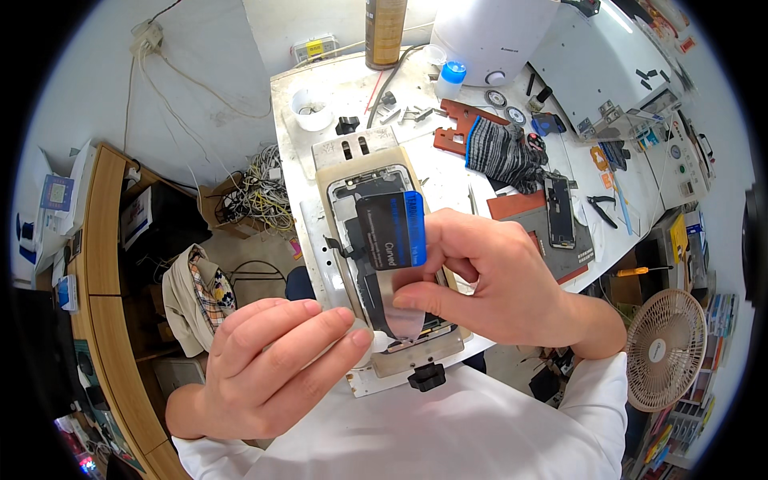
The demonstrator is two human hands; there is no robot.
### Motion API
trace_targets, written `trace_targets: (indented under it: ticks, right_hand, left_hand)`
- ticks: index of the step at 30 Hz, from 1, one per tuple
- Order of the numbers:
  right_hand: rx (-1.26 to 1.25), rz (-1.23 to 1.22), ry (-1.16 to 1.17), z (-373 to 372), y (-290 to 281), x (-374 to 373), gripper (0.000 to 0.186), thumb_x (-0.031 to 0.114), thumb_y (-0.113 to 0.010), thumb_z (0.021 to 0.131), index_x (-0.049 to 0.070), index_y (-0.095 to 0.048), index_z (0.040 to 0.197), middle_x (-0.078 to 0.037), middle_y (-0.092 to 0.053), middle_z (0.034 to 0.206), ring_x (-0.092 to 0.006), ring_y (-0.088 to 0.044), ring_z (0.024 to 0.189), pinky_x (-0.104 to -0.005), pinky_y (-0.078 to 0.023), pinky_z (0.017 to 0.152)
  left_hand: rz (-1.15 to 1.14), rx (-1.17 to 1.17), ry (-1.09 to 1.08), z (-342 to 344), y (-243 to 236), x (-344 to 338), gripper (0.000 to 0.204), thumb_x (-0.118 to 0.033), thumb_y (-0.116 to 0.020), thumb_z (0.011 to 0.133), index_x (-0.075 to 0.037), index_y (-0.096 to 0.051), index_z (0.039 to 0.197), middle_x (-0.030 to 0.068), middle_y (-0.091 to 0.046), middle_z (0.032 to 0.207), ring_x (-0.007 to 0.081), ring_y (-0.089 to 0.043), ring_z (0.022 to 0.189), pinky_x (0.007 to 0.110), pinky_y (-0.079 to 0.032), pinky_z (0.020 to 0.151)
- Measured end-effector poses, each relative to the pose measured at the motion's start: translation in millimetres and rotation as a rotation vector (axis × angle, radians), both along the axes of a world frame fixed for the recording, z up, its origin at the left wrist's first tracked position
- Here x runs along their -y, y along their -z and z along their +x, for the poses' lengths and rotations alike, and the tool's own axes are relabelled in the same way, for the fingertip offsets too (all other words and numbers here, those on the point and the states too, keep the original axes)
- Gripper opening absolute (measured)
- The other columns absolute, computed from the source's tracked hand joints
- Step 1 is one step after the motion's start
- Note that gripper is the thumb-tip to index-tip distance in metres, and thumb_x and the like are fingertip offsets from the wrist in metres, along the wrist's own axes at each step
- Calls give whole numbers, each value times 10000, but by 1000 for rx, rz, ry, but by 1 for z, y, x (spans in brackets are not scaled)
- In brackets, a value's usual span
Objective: The person applies adhesive to the frame of a disassembled smartphone using a small bottle and a plastic card. They carefully spread the glue along the edges of the device's chassis, which is held in a clamp, and then move the phone to a workbench mat.
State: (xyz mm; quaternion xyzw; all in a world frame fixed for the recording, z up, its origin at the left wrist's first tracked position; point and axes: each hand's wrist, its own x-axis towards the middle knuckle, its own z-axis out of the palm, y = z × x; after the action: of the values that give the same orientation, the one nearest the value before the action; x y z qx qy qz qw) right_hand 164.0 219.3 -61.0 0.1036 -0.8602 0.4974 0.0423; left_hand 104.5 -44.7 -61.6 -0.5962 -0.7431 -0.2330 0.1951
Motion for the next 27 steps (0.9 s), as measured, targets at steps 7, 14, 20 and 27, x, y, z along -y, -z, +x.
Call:
trace_targets:
  ticks: [7, 14, 20, 27]
  right_hand:
    - [2, 27, -32, -2, -3, -2, 377, 49, -852, 836, 42, -712, 1186, 21, -725, 853, -29, -444, 605, -221, -331, 520]
    - [-27, 37, 7, 0, -1, -2, 355, 51, -846, 840, 49, -712, 1169, 29, -712, 839, -31, -421, 593, -227, -325, 516]
    - [2, 32, 4, 0, -6, -4, 281, 106, -799, 855, 26, -626, 1061, -85, -707, 814, -267, -692, 755, -376, -537, 683]
    - [11, 21, 21, 1, -9, -3, 269, 115, -804, 855, 28, -625, 1037, -78, -709, 809, -252, -693, 745, -368, -534, 671]
  left_hand:
    - [-4, -6, -7, 0, 0, 1, 341, -129, -798, 762, -89, -795, 1100, 42, -726, 1146, 209, -627, 1046, 334, -574, 840]
    - [1, -8, 1, 0, -1, -1, 345, -123, -798, 757, -85, -794, 1099, 45, -727, 1143, 210, -627, 1043, 329, -573, 831]
    - [9, -14, -1, 0, 0, -2, 342, -117, -791, 758, -83, -793, 1098, 48, -725, 1144, 213, -627, 1037, 329, -579, 819]
    - [3, -12, -1, 0, -2, -2, 349, -119, -786, 754, -83, -792, 1101, 48, -725, 1144, 214, -627, 1041, 329, -579, 819]
